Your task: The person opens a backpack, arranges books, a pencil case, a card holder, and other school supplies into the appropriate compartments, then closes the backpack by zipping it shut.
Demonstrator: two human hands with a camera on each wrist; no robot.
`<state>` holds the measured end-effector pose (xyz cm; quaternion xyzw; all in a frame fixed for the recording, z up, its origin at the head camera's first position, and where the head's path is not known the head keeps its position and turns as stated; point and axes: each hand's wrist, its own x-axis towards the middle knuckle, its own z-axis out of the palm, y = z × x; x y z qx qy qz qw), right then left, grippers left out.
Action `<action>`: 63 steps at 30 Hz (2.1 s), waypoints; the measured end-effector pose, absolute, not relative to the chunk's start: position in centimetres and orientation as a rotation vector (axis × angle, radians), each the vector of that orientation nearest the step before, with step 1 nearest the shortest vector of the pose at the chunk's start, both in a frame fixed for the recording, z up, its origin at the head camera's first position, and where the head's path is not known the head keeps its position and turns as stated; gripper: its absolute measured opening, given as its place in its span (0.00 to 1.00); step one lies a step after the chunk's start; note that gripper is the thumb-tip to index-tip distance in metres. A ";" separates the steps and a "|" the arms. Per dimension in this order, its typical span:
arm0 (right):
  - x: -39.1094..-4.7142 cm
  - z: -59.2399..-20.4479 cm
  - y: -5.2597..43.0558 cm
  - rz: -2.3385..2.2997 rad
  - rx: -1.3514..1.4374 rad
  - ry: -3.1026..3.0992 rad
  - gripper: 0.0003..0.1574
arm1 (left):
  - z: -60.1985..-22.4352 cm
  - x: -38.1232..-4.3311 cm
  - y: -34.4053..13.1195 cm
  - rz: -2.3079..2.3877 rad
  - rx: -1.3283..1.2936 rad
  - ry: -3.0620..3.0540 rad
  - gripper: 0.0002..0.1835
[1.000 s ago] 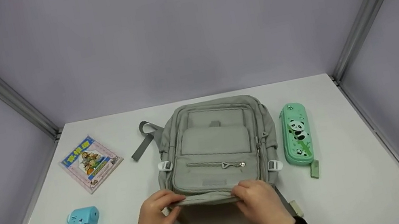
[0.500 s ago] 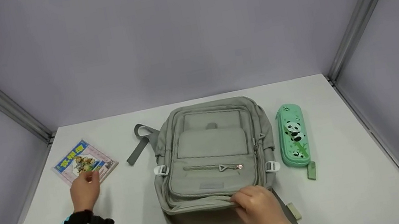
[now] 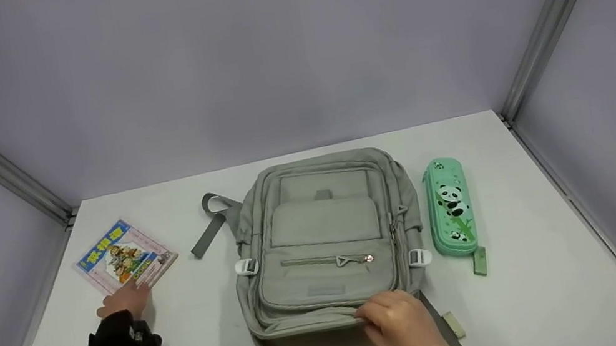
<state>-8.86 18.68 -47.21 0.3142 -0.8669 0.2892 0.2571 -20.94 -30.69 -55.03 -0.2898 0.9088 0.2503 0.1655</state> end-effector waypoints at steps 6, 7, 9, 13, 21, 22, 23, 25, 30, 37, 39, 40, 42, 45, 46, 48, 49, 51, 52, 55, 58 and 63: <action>-8.9 -47.3 18.9 0.776 0.874 -2.335 0.27 | -55.1 -22.0 -30.1 0.800 -1.161 2.632 0.24; -9.0 -47.3 18.8 0.775 0.874 -2.335 0.27 | -55.0 -22.2 -30.1 0.805 -1.218 2.620 0.23; -9.0 -47.4 18.8 0.776 0.873 -2.334 0.28 | -55.0 -22.5 -30.2 0.773 -1.291 2.593 0.22; -9.0 -47.4 18.6 0.787 0.879 -2.331 0.28 | -55.2 -22.5 -30.8 0.725 -1.349 2.537 0.25; -9.0 -47.4 18.8 0.807 0.873 -2.338 0.28 | -56.4 -22.9 -31.6 0.892 -1.409 2.396 0.40; -9.0 -47.4 18.8 0.806 0.873 -2.340 0.28 | -56.5 -23.0 -31.7 0.870 -1.395 2.399 0.39; -9.0 -47.3 18.8 0.803 0.873 -2.345 0.28 | -56.6 -23.0 -31.8 0.842 -1.376 2.412 0.39; -9.0 -47.3 18.7 0.798 0.874 -2.358 0.27 | -56.7 -23.0 -32.0 0.771 -1.321 2.452 0.36; -8.7 -47.2 18.8 0.819 0.865 -2.398 0.27 | -56.3 -22.5 -32.6 0.871 -1.255 2.503 0.25; -8.9 -47.0 18.7 0.816 0.790 -2.405 0.27 | -53.8 -21.4 -32.6 1.239 -1.264 2.481 0.28; -9.1 -46.9 18.6 0.825 0.768 -2.389 0.28 | -52.9 -21.0 -32.4 1.325 -1.225 2.458 0.29; -9.2 -46.9 18.6 0.834 0.758 -2.382 0.28 | -52.5 -20.7 -32.3 1.386 -1.202 2.441 0.30; -9.3 -46.8 18.6 0.850 0.739 -2.370 0.29 | -51.6 -20.0 -32.2 1.547 -1.149 2.405 0.31; -9.6 -46.6 18.7 0.886 0.710 -2.371 0.30 | -50.3 -18.4 -31.7 1.786 -1.075 2.349 0.29; -9.7 -46.6 18.7 0.903 0.699 -2.371 0.30 | -49.9 -17.7 -31.5 1.862 -1.040 2.335 0.28; -10.0 -46.4 18.7 0.947 0.681 -2.373 0.29 | -49.1 -15.8 -31.0 1.995 -0.969 2.299 0.24; -10.1 -46.3 18.7 0.972 0.674 -2.374 0.29 | -48.7 -14.7 -30.7 2.060 -0.936 2.270 0.22; -10.4 -46.2 18.7 1.018 0.663 -2.372 0.28 | -48.0 -12.4 -30.3 2.186 -0.847 2.199 0.17; -10.6 -46.1 18.7 1.040 0.660 -2.369 0.28 | -47.7 -11.2 -30.1 2.239 -0.786 2.162 0.16; -11.0 -46.0 18.7 1.101 0.643 -2.355 0.27 | -47.2 -7.9 -29.6 2.338 -0.534 2.019 0.16; -11.6 -45.9 18.7 1.197 0.595 -2.324 0.26 | -47.3 -5.8 -29.1 2.346 -0.150 1.755 0.24; -12.6 -45.7 18.5 1.325 0.452 -2.282 0.23 | -48.5 -5.0 -27.2 2.203 0.317 1.250 0.28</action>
